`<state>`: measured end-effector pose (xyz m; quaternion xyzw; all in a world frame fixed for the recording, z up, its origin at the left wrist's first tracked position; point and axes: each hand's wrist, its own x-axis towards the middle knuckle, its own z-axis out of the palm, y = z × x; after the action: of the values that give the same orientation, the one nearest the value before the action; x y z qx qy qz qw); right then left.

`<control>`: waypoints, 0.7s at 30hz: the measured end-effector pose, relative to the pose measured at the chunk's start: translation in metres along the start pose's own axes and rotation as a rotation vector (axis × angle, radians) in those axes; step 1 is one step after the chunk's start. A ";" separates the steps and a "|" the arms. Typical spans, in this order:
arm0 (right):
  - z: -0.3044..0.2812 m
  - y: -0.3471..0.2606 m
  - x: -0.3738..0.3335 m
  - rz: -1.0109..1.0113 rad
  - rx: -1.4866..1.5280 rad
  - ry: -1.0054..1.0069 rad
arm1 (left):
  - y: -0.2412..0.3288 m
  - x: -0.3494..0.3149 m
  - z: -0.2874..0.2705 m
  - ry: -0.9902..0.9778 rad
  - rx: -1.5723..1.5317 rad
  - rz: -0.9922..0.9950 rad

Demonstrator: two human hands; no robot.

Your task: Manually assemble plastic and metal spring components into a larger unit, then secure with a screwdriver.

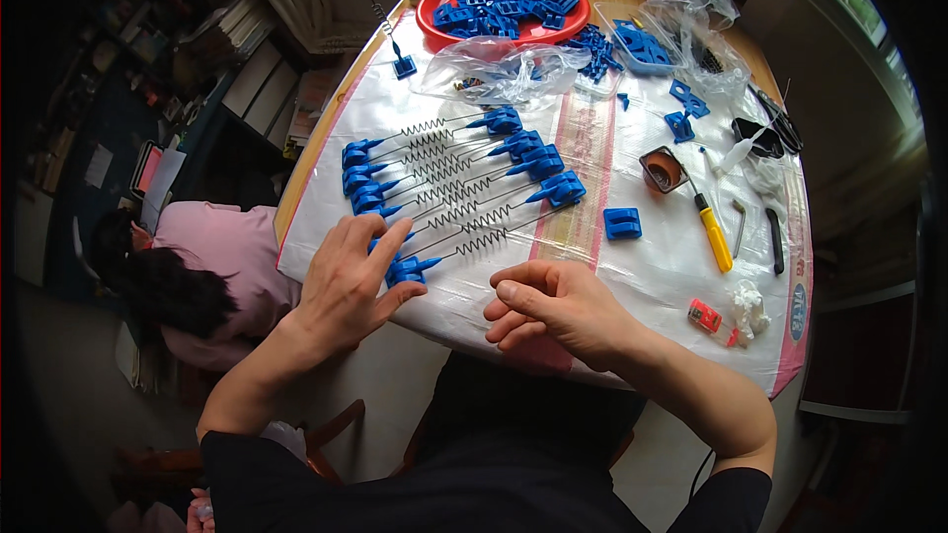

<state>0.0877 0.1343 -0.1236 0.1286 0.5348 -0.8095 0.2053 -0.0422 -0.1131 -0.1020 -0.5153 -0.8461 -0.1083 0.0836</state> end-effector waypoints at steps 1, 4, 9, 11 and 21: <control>-0.003 0.000 -0.001 -0.014 0.001 0.009 | -0.005 0.012 -0.003 0.092 0.014 0.005; -0.001 -0.003 -0.005 -0.056 -0.015 0.004 | -0.055 0.063 -0.012 0.329 -0.049 -0.005; 0.010 -0.006 -0.013 -0.101 -0.103 -0.095 | -0.189 0.165 0.039 0.313 -0.360 -0.577; 0.011 -0.010 -0.020 -0.092 -0.143 -0.112 | -0.216 0.192 0.068 0.304 -0.550 -0.686; 0.001 -0.011 -0.024 -0.216 -0.203 -0.052 | -0.190 0.208 0.067 0.553 -0.299 -0.510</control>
<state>0.1040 0.1419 -0.1036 0.0277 0.6192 -0.7716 0.1429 -0.3082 -0.0021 -0.1326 -0.2468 -0.8672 -0.3819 0.2029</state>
